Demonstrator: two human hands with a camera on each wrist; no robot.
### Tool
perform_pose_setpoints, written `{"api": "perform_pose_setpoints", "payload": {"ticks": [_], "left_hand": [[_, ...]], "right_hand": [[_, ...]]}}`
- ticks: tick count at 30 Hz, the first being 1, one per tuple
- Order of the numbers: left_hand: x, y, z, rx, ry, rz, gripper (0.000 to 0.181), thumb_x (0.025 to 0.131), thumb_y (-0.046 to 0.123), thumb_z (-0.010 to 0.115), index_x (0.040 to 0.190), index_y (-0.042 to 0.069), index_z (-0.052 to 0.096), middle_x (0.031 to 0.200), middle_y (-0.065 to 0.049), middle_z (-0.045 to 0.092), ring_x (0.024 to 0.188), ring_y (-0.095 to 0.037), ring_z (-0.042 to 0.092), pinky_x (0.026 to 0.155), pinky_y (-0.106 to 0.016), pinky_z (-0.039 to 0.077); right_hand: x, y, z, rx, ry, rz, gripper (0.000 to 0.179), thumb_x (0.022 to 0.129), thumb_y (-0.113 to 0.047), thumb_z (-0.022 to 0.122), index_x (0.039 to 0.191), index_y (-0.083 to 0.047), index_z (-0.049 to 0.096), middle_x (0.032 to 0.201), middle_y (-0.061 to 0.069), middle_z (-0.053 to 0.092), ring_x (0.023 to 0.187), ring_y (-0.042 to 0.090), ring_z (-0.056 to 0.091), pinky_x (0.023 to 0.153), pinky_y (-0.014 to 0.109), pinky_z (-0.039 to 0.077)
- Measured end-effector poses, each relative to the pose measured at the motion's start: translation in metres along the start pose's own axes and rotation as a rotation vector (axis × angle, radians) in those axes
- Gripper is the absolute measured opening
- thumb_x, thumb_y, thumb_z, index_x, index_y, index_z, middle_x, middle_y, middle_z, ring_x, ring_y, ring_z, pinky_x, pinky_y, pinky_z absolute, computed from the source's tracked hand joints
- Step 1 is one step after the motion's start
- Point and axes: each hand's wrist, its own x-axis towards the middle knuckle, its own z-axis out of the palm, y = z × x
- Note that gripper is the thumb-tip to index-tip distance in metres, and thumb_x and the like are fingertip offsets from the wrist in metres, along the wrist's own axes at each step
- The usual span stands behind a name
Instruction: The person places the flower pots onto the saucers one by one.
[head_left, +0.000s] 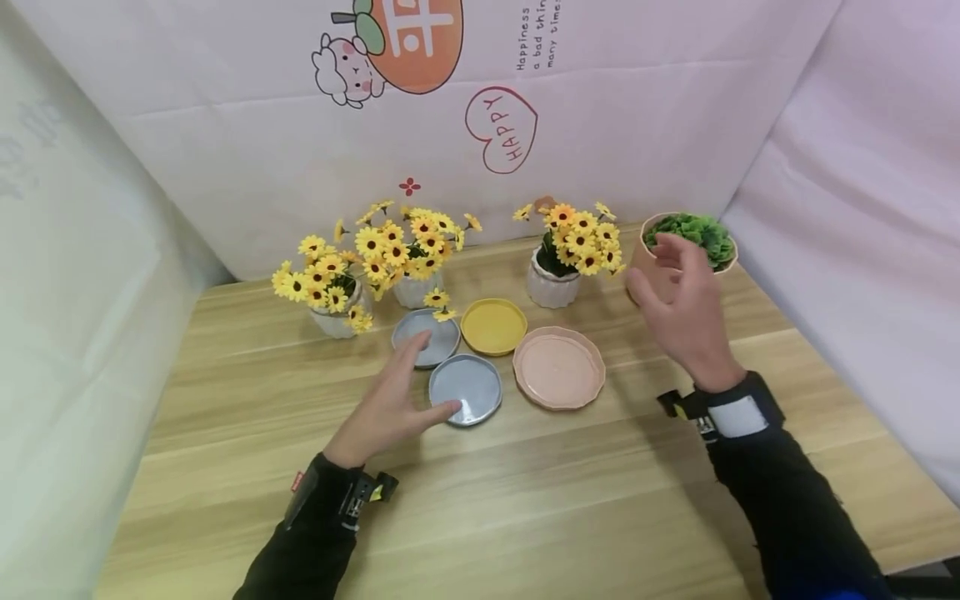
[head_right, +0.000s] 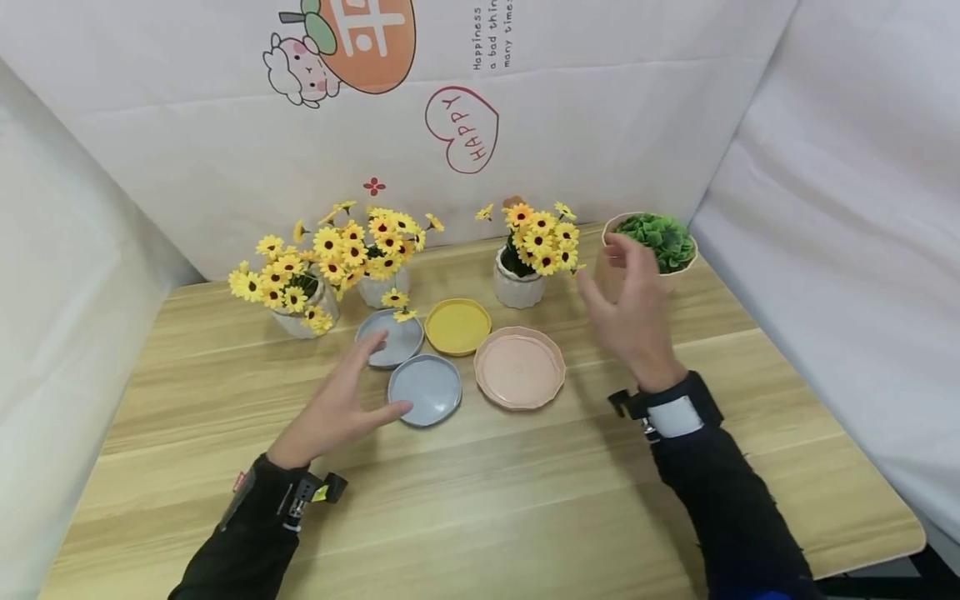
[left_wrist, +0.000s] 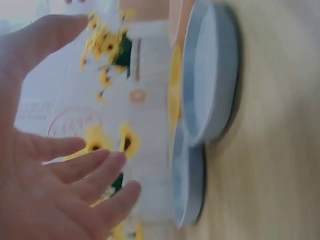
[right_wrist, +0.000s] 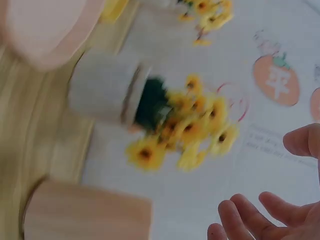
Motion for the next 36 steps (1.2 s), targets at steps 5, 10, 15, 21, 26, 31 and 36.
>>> {"api": "perform_pose_setpoints", "payload": {"ticks": [5,10,15,21,26,31,36], "left_hand": [[0.008,0.02,0.022,-0.03,-0.018,-0.018,0.111,0.084,0.049,0.087,0.167,0.013,0.025,0.169,-0.014,0.036,0.155,-0.033,0.039,0.123,-0.061,0.039],[0.023,0.038,0.048,-0.009,-0.072,-0.029,0.111,0.085,0.051,0.086,0.167,0.009,0.025,0.172,-0.014,0.032,0.161,-0.033,0.028,0.129,-0.058,0.031],[0.041,0.051,0.075,0.109,-0.042,-0.006,0.109,0.083,0.05,0.088,0.164,0.004,0.032,0.167,-0.016,0.041,0.154,-0.034,0.04,0.129,-0.054,0.033],[0.056,0.053,0.097,0.266,0.005,0.005,0.112,0.077,0.053,0.092,0.161,0.003,0.037,0.159,-0.014,0.05,0.148,-0.031,0.048,0.125,-0.051,0.035],[0.064,0.054,0.106,0.33,0.028,-0.009,0.115,0.074,0.058,0.092,0.16,0.003,0.039,0.155,-0.014,0.053,0.143,-0.033,0.049,0.124,-0.053,0.034],[0.071,0.053,0.111,0.344,0.041,-0.016,0.116,0.073,0.063,0.091,0.159,0.004,0.041,0.148,-0.014,0.054,0.138,-0.032,0.048,0.129,-0.054,0.027],[0.073,0.052,0.113,0.334,0.033,-0.014,0.115,0.073,0.063,0.091,0.158,0.002,0.043,0.144,-0.015,0.052,0.137,-0.032,0.046,0.128,-0.051,0.026]], "right_hand": [[0.013,0.036,-0.017,-0.178,0.058,-0.075,0.058,0.097,-0.019,0.07,0.144,0.01,0.052,0.134,0.034,0.056,0.125,0.048,0.051,0.106,0.063,0.041],[0.027,0.065,-0.025,-0.389,0.017,-0.129,0.061,0.093,-0.019,0.074,0.141,0.013,0.054,0.134,0.04,0.055,0.129,0.055,0.049,0.113,0.067,0.038],[0.04,0.085,-0.023,-0.57,-0.06,-0.154,0.061,0.094,-0.022,0.075,0.139,0.014,0.054,0.13,0.042,0.056,0.124,0.059,0.05,0.11,0.069,0.041],[0.045,0.095,-0.017,-0.612,-0.13,-0.119,0.059,0.096,-0.026,0.074,0.135,0.015,0.058,0.127,0.042,0.053,0.116,0.059,0.051,0.1,0.071,0.045],[0.047,0.097,-0.011,-0.629,-0.151,-0.122,0.048,0.097,-0.026,0.072,0.123,0.015,0.066,0.119,0.039,0.055,0.108,0.055,0.055,0.088,0.07,0.05],[0.045,0.101,-0.005,-0.723,-0.155,-0.183,0.043,0.095,-0.028,0.076,0.113,0.009,0.066,0.109,0.035,0.064,0.098,0.055,0.062,0.076,0.069,0.052],[0.046,0.104,-0.001,-0.75,-0.188,-0.16,0.035,0.097,-0.029,0.075,0.098,0.003,0.062,0.097,0.03,0.069,0.09,0.053,0.066,0.07,0.064,0.048]]}}
